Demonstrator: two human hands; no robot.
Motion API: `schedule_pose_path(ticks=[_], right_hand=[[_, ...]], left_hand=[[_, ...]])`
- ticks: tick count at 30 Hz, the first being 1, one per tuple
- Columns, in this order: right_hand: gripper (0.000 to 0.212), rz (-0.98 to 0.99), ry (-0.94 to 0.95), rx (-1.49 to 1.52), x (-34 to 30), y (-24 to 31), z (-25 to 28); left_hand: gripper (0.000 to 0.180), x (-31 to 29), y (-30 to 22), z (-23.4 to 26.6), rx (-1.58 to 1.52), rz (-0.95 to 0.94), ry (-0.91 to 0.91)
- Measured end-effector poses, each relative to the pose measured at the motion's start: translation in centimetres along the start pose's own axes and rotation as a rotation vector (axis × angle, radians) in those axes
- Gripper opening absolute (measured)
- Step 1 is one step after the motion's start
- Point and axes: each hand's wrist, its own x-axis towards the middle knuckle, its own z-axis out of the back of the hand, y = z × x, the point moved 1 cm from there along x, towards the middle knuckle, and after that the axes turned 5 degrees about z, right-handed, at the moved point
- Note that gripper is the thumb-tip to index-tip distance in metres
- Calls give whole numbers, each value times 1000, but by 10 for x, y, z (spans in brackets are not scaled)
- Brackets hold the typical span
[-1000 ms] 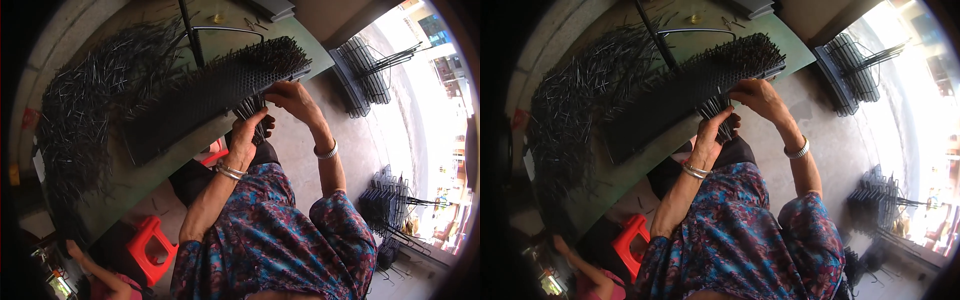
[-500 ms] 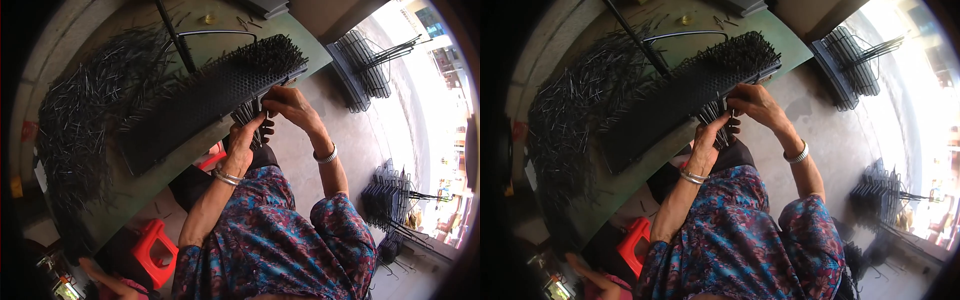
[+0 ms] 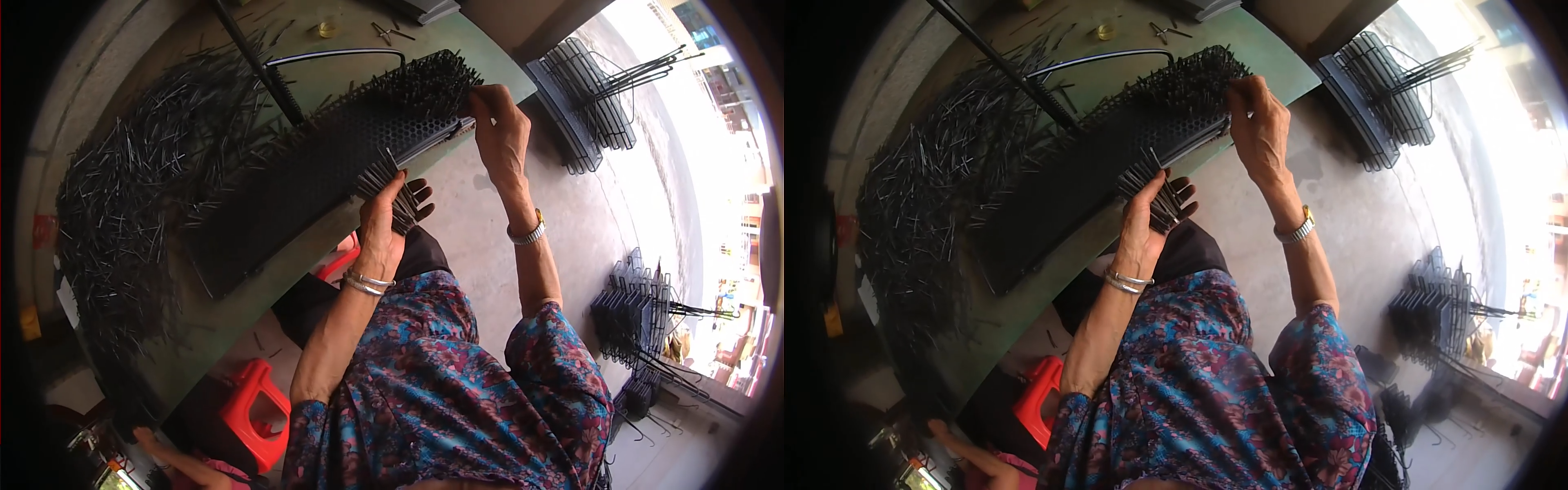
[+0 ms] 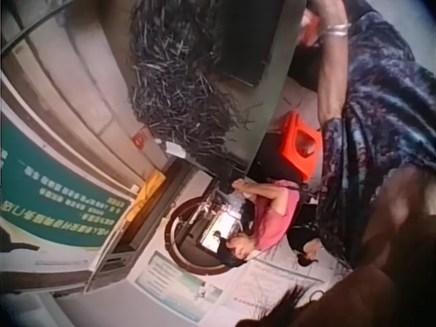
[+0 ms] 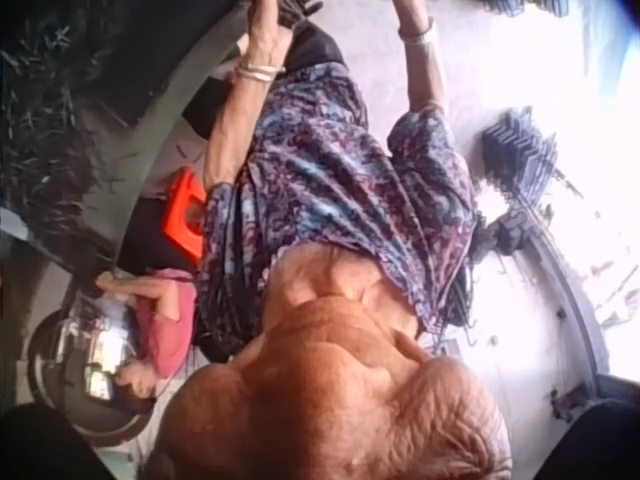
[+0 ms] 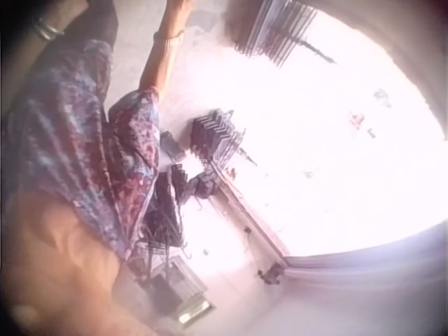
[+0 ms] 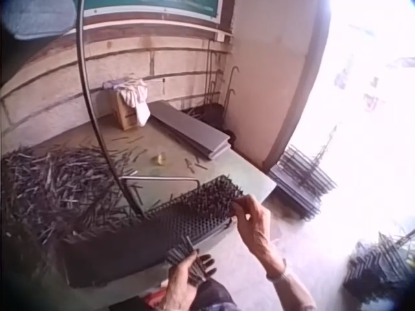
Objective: Inserting metal rods into a perforated grid plate to assemble a component.
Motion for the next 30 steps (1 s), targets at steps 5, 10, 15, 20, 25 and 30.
schedule_pose_path(ticks=[5, 10, 15, 20, 25, 30], right_hand=[[8, 55, 10, -31, 4, -11, -6], [8, 17, 78, -5, 3, -12, -5], [9, 182, 109, -237, -5, -21, -13], [14, 177, 117, -307, 0, -20, -14], [19, 189, 106, -328, -1, -23, -12], [19, 232, 81, -373, -2, -21, -12]], left_hand=[[16, -1, 1, 0, -27, -3, -29], [12, 0, 2, 3, -26, 7, -74], [11, 0, 4, 4, 2, 4, -53], [13, -3, 9, 0, 62, 0, 2], [16, -7, 14, -5, 102, -27, 28], [17, -12, 16, -6, 109, -37, 44]])
